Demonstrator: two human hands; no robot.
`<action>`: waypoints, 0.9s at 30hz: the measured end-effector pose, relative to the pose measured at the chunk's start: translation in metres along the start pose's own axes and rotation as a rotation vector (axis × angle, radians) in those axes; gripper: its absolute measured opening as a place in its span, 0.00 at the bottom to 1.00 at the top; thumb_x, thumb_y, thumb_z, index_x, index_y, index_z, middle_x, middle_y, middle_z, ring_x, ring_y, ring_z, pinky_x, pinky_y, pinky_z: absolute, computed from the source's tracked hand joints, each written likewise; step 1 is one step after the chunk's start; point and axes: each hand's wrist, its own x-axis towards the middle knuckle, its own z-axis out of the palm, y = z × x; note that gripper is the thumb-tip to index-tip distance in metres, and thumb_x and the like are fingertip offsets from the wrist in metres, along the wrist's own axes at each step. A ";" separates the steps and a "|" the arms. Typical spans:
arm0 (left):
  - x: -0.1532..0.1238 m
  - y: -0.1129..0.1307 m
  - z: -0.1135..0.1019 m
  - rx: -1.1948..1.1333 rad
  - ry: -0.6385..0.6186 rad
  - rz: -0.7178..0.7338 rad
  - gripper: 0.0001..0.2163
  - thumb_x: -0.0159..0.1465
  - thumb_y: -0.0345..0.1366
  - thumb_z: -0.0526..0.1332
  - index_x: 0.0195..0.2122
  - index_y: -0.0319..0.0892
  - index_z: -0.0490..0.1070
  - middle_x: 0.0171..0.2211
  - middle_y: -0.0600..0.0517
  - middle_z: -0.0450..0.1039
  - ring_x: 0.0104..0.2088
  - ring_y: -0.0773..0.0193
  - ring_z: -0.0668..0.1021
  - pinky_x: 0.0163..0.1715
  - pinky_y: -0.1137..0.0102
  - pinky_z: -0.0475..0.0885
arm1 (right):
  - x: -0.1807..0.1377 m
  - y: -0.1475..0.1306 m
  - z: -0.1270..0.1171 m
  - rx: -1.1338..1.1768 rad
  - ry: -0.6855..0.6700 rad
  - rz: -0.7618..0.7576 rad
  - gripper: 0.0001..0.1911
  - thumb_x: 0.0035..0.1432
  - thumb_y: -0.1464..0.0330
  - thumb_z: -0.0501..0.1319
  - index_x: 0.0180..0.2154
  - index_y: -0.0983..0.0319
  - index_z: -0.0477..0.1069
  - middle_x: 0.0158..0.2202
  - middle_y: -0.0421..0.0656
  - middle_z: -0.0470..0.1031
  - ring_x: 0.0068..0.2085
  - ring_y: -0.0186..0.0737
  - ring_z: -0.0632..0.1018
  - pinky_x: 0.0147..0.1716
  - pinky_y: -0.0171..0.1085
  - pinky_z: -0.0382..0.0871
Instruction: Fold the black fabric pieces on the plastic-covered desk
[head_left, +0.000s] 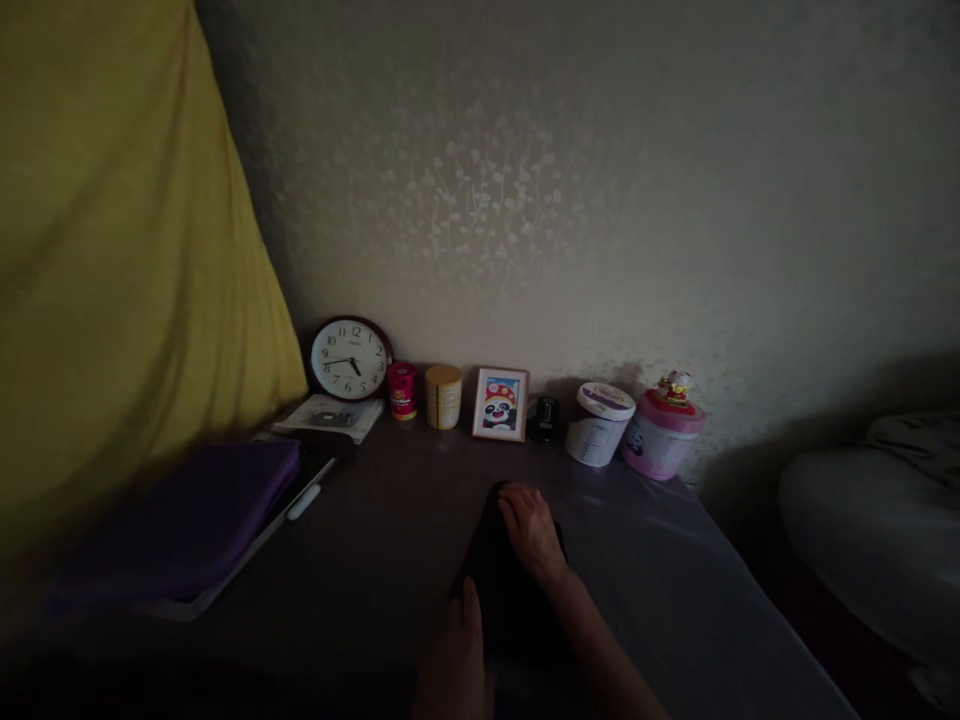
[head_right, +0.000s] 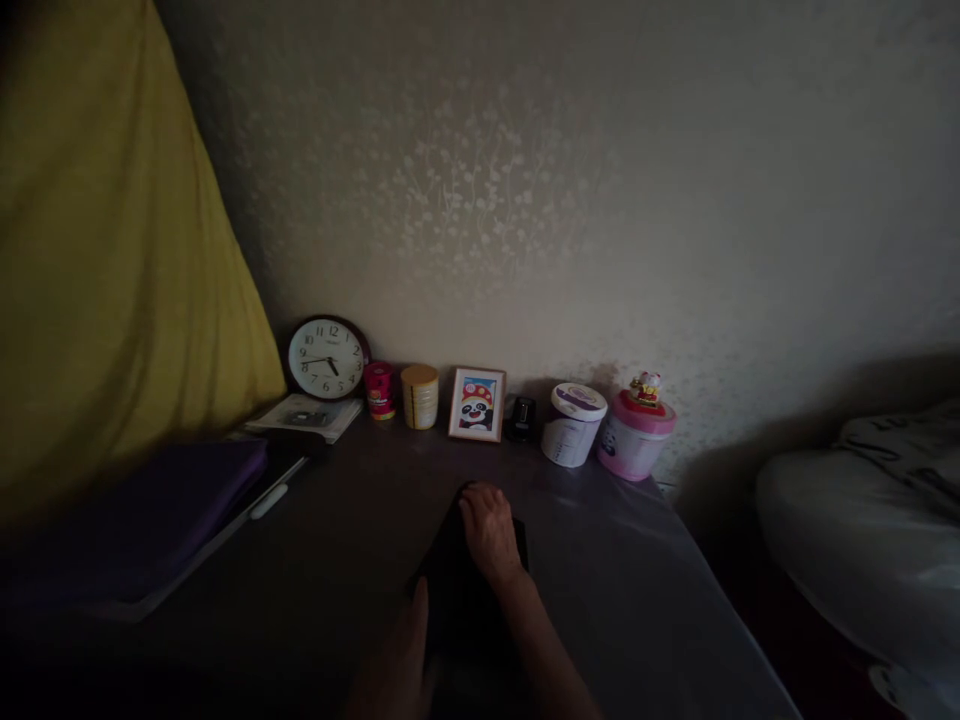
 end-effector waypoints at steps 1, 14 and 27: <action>0.000 -0.001 0.001 0.005 -0.002 0.011 0.34 0.55 0.24 0.50 0.62 0.31 0.37 0.61 0.38 0.50 0.58 0.57 0.61 0.54 0.68 0.57 | -0.008 -0.008 -0.002 0.047 -0.039 -0.061 0.14 0.63 0.68 0.48 0.41 0.60 0.71 0.43 0.45 0.74 0.48 0.39 0.71 0.52 0.43 0.58; -0.003 -0.006 -0.011 -0.073 -0.066 -0.018 0.28 0.62 0.32 0.49 0.62 0.28 0.40 0.57 0.37 0.59 0.55 0.59 0.66 0.52 0.69 0.60 | -0.020 0.041 -0.002 0.025 0.155 0.360 0.17 0.58 0.67 0.49 0.43 0.67 0.70 0.44 0.54 0.73 0.46 0.46 0.73 0.47 0.44 0.64; -0.002 -0.009 -0.012 -0.182 -0.019 -0.017 0.29 0.61 0.35 0.49 0.61 0.29 0.43 0.55 0.39 0.63 0.53 0.59 0.68 0.50 0.70 0.62 | -0.075 0.046 -0.031 0.180 0.003 0.602 0.18 0.55 0.59 0.50 0.35 0.62 0.74 0.35 0.48 0.78 0.38 0.47 0.77 0.35 0.39 0.66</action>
